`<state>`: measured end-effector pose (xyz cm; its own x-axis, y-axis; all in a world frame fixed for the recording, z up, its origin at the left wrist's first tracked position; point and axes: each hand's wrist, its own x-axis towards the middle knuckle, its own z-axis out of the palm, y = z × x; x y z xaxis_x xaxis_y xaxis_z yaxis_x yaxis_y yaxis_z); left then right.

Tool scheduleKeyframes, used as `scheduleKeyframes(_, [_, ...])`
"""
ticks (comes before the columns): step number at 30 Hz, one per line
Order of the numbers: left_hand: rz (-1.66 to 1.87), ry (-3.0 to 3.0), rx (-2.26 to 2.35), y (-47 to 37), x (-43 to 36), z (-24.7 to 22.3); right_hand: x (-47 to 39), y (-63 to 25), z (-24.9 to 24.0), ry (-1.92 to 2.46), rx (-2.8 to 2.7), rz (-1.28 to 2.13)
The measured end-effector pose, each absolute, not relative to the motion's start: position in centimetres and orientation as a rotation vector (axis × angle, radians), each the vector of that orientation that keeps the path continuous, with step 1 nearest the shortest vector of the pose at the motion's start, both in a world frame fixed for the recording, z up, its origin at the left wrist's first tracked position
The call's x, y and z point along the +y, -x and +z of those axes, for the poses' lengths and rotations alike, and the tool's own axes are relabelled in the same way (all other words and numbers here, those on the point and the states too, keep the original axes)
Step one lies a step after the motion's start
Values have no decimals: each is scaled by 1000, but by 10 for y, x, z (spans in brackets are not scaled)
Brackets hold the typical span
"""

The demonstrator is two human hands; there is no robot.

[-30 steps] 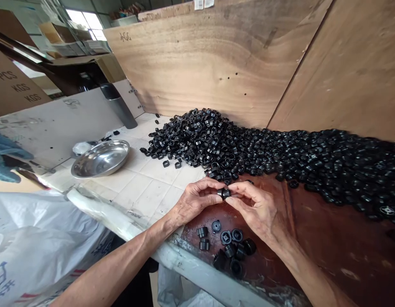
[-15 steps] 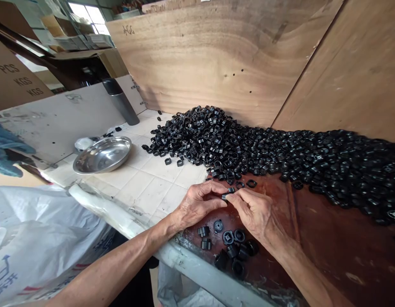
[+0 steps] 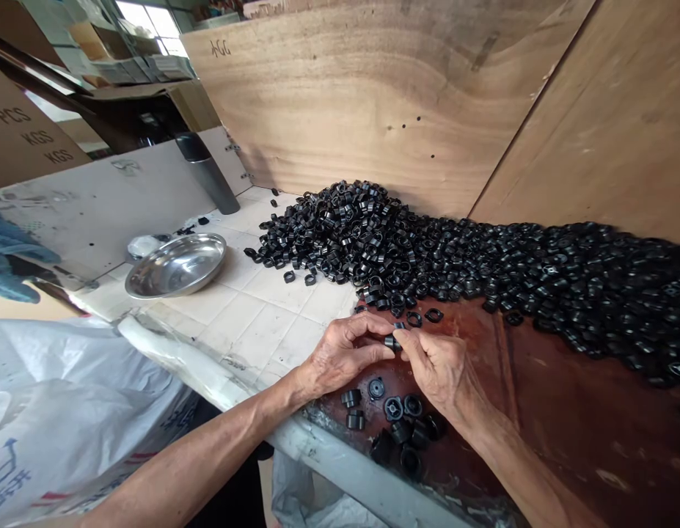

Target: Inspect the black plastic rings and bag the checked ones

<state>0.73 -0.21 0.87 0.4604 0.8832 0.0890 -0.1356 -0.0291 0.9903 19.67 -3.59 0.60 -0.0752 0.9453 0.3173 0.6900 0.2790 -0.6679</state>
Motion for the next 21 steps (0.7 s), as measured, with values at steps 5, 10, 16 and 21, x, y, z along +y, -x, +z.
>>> scheduleKeyframes(5, [980, -1321, 776, -9, -1, 10, -41, -192, 22, 1410, -1748, 600])
scheduleKeyframes(10, [1029, -1297, 778, -7, 0, 10, -45, -191, 40, 1542, -1743, 726])
scheduleKeyframes(16, [988, -1284, 762, -8, 0, 4, -39, -191, 17, 1465, -1680, 879])
scheduleKeyframes(21, [1011, -1381, 1013, -10, 1, 1, -37, -198, 16, 1622, -1698, 1023])
